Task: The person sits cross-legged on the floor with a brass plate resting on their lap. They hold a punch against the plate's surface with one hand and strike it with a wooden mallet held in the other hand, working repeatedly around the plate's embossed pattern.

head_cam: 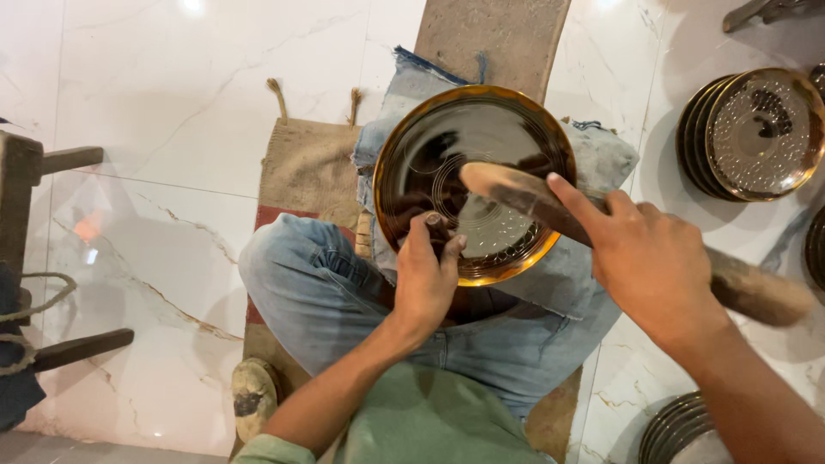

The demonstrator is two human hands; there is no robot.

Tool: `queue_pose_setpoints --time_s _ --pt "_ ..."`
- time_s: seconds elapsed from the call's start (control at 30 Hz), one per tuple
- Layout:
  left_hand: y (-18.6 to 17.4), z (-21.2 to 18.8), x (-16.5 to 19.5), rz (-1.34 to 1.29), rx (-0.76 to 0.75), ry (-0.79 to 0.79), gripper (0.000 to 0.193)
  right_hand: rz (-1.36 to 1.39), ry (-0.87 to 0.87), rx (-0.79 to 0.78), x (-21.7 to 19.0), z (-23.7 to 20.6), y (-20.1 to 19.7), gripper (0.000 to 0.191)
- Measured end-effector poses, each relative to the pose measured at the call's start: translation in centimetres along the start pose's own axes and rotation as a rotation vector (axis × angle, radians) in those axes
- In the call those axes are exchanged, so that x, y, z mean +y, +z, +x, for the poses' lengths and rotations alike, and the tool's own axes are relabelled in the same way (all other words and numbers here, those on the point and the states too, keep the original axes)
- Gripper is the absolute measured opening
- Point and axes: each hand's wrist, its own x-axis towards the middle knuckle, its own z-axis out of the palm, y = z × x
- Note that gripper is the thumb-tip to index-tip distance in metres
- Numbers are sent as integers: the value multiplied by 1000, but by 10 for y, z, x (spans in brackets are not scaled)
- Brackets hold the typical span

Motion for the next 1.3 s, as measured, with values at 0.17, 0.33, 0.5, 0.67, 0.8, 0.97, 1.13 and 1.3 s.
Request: queue_pose_setpoints --time_s 0.17,0.33,0.5,0.67,0.8,0.97,1.13,1.3 --pt "11 -5 -8 108 141 149 35 -164 -136 183 -10 17 -34 82" --pt "14 -3 -14 59 58 -51 25 525 -232 290 -8 37 -57 79" --pt "10 -2 -9 100 76 123 30 1 -301 -19 3 30 -50 80" --pt "3 13 -5 48 -113 169 31 261 -165 43 15 18 -33 84" --pt "-2 33 -7 101 -348 292 31 -10 -22 -226 30 -8 -5 88" --pt "-2 57 -8 91 -660 430 41 563 276 -45 31 -44 64 81" --pt "3 85 1 100 -1046 587 46 1006 501 307 -8 -90 128 82" --pt "10 97 12 146 -1350 585 45 1025 764 269 -75 -123 169 75"
